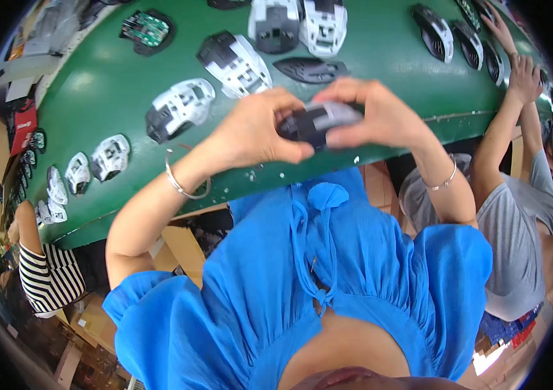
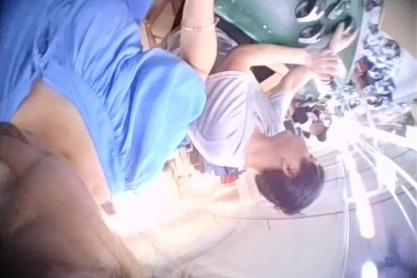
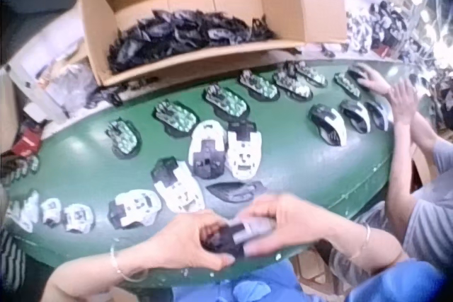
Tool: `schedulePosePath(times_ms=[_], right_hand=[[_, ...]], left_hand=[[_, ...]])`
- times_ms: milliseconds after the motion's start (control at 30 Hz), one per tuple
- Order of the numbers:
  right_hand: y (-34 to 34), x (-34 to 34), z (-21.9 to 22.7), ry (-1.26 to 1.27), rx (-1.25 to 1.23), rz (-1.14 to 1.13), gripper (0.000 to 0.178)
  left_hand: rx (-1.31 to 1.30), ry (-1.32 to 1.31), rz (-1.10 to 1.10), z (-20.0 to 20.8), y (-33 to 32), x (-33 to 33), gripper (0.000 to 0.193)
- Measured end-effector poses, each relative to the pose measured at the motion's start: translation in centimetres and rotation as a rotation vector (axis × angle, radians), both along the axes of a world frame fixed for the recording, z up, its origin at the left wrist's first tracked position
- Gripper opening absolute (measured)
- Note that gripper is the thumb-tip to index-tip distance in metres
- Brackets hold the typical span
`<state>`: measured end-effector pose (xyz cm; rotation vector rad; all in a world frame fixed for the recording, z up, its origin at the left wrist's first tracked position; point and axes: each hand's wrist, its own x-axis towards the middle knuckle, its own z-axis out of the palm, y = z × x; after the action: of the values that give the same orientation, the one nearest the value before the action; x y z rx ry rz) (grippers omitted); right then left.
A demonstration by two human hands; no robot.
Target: The person assembles computer mice by hand, fitting plastic components and circuit boards into plastic casings on a production line.
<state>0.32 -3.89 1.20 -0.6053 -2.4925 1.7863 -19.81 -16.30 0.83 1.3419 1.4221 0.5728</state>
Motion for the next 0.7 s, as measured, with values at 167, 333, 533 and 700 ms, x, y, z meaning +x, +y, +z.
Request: schedulePosePath(times_ms=[167,333,533,700], right_hand=[[-1.6,2.1,2.0,0.026,0.193,-0.122,0.052],[2.8,3.4,0.7,0.031,0.588,-0.878,0.049],[4.4,1.2,-1.1,-0.206,1.259,-0.795,0.053],[0.1,-1.4,-0.3,0.097,0.57,-0.383,0.024]], left_hand=[[0.283,-0.004,0.027,0.3,-1.9,0.5,0.068],[0.828,0.39,0.188,0.8,0.7,2.8,0.061],[0.891,0.701,0.233,-2.4,4.1,3.2,0.065],[0.907,0.603,0.138,-3.5,2.2,-1.5,0.052]])
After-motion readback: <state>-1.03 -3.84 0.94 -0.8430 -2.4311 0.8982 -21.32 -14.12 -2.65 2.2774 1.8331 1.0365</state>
